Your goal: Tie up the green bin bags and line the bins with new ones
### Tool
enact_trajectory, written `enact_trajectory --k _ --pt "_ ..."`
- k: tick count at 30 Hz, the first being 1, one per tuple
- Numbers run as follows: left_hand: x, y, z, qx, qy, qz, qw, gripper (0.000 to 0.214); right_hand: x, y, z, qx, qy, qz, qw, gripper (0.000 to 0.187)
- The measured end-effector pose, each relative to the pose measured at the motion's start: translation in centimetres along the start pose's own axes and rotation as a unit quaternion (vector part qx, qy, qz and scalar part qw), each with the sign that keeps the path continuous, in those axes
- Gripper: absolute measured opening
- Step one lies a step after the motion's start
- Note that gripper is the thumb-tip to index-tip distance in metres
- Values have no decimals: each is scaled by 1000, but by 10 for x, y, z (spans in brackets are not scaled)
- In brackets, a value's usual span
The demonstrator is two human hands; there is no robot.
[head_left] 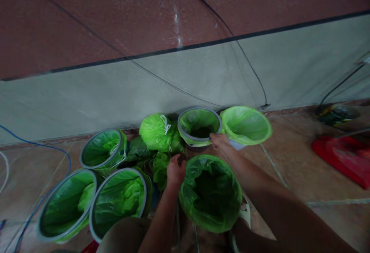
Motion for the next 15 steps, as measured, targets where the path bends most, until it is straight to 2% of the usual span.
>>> enact_trajectory --k 3,6,8,11,13,15 --pt "-5 -2 16 -41 91 24 995 35 -3 21 14 -5 -29 3 1000 39" --pt "-10 -1 34 -59 200 58 976 37 -24 54 35 13 -47 23 999 42" --pt "-12 6 41 -28 285 90 954 47 -46 82 49 39 -31 47 998 41" --pt "-12 24 41 41 382 116 916 61 -88 123 63 62 53 63 995 41" --pt "-7 38 36 72 364 116 922 57 -115 146 67 74 105 48 991 42" --pt "1 51 28 91 266 101 954 43 -137 162 66 88 132 27 987 42"
Point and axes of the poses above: each hand's wrist, its own y-axis away from the middle knuckle, its own z-axis out of the back of the hand, x = y × z, the point moved 4 cm from there along -y, towards the middle knuckle, and after that the axes turned 3 degrees about -y, right-handed, at the moved point
